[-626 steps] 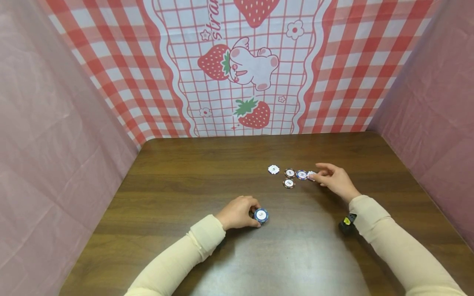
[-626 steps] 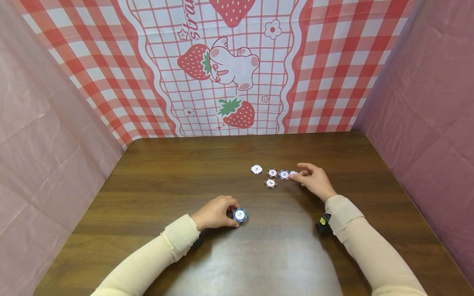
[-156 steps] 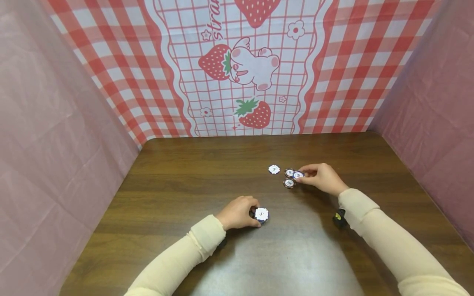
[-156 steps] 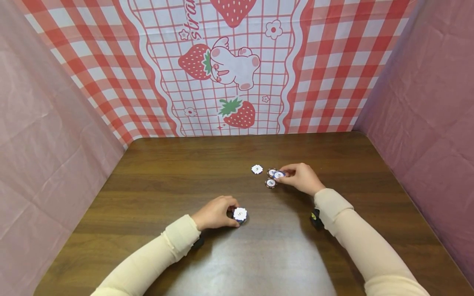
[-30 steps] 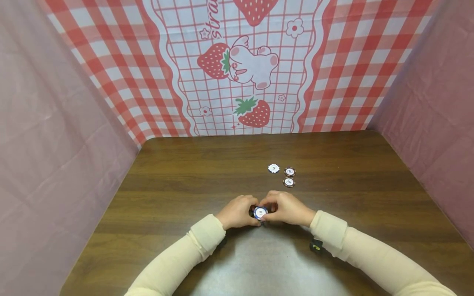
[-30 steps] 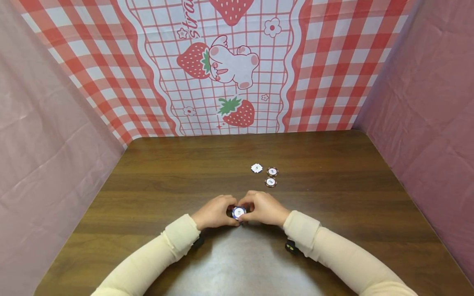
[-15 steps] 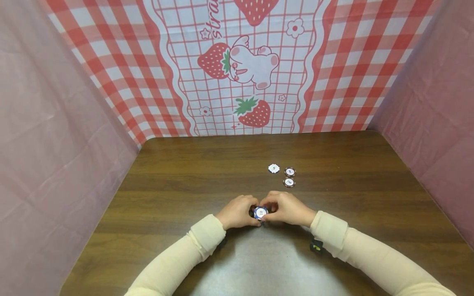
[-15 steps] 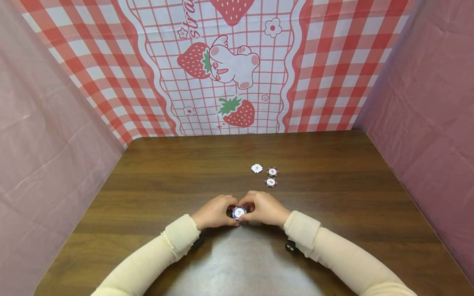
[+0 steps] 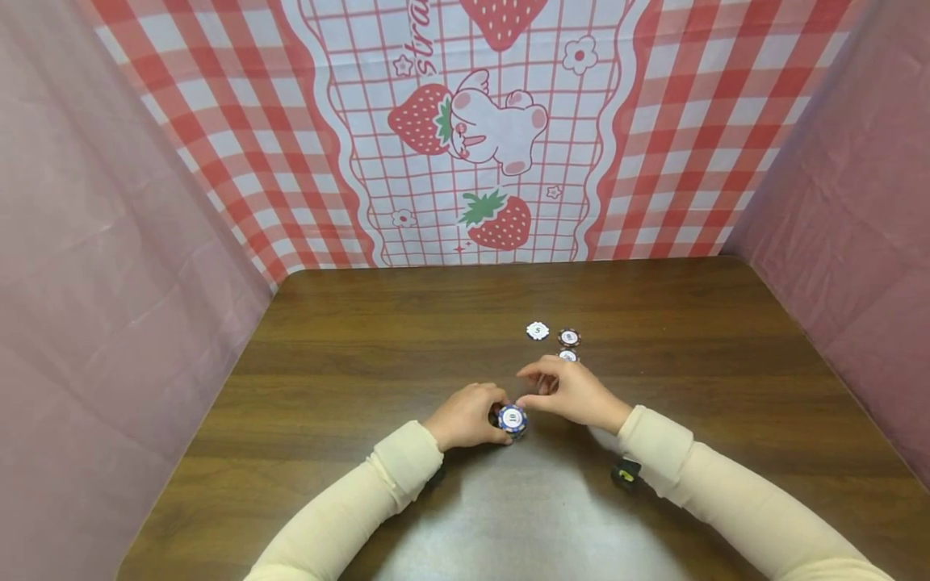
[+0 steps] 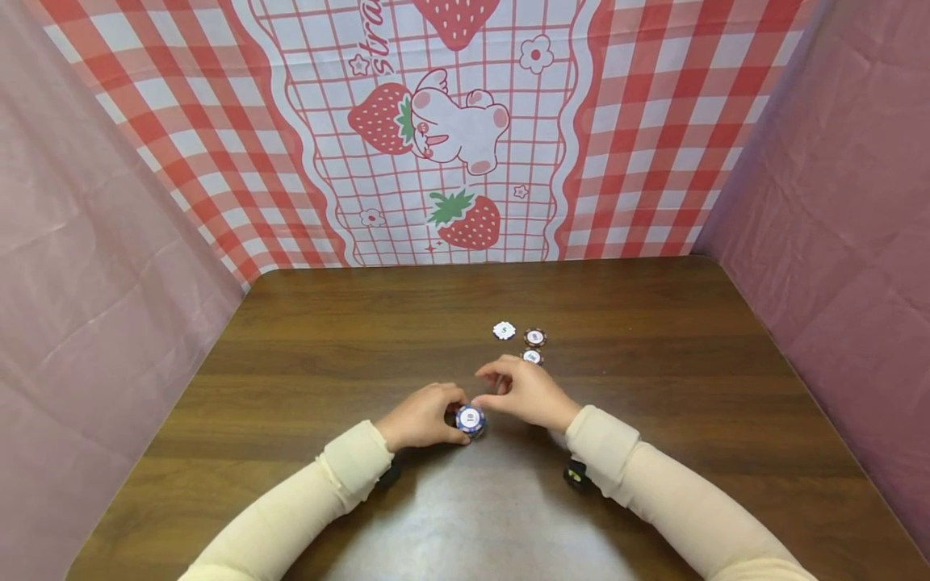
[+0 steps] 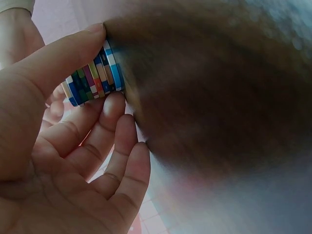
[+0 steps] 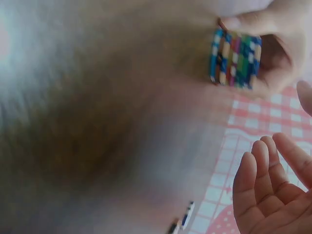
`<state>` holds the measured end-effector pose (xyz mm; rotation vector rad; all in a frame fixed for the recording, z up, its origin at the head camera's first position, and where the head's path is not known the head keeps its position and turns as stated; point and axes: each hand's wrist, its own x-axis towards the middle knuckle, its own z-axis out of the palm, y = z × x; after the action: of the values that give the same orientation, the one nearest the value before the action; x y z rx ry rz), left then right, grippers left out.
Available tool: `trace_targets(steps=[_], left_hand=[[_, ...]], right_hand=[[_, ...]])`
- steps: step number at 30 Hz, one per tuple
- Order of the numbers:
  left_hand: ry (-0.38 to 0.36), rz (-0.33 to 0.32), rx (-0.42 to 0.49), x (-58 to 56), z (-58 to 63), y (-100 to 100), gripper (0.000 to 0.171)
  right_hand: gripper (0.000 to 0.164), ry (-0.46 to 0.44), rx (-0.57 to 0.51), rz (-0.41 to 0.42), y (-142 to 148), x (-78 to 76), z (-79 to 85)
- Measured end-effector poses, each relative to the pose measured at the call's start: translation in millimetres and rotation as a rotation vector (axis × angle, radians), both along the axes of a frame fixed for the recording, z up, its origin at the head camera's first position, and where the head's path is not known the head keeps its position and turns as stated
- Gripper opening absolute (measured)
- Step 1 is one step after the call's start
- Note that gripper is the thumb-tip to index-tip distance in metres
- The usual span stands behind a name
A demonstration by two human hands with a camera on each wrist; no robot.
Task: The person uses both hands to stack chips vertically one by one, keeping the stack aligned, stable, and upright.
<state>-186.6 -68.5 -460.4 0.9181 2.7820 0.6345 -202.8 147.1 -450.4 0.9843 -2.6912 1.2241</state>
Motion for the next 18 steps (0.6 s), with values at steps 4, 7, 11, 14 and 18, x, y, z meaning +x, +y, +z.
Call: trace_targets(steps=[4, 7, 11, 14, 18], left_hand=[[-0.003, 0.0, 0.001, 0.1, 0.7, -0.2, 0.039], [0.002, -0.005, 0.002, -0.2, 0.5, -0.5, 0.038], [0.004, -0.007, 0.007, -0.8, -0.2, -0.6, 0.038], [0.004, -0.005, 0.004, -1.1, -0.9, -0.3, 0.038], [0.001, -0.004, 0.006, -1.1, -0.9, 0.3, 0.038]], right_hand=[[0.044, 0.0, -0.012, -0.063, 6.6, -5.2, 5.4], [0.044, -0.004, -0.018, -0.101, 11.5, -9.3, 8.1], [0.043, -0.018, -0.036, -0.151, 18.5, -16.0, 9.1], [0.043, -0.048, -0.046, -0.191, 24.8, -21.6, 9.0], [0.047, -0.101, -0.054, -0.243, 33.9, -30.0, 7.4]])
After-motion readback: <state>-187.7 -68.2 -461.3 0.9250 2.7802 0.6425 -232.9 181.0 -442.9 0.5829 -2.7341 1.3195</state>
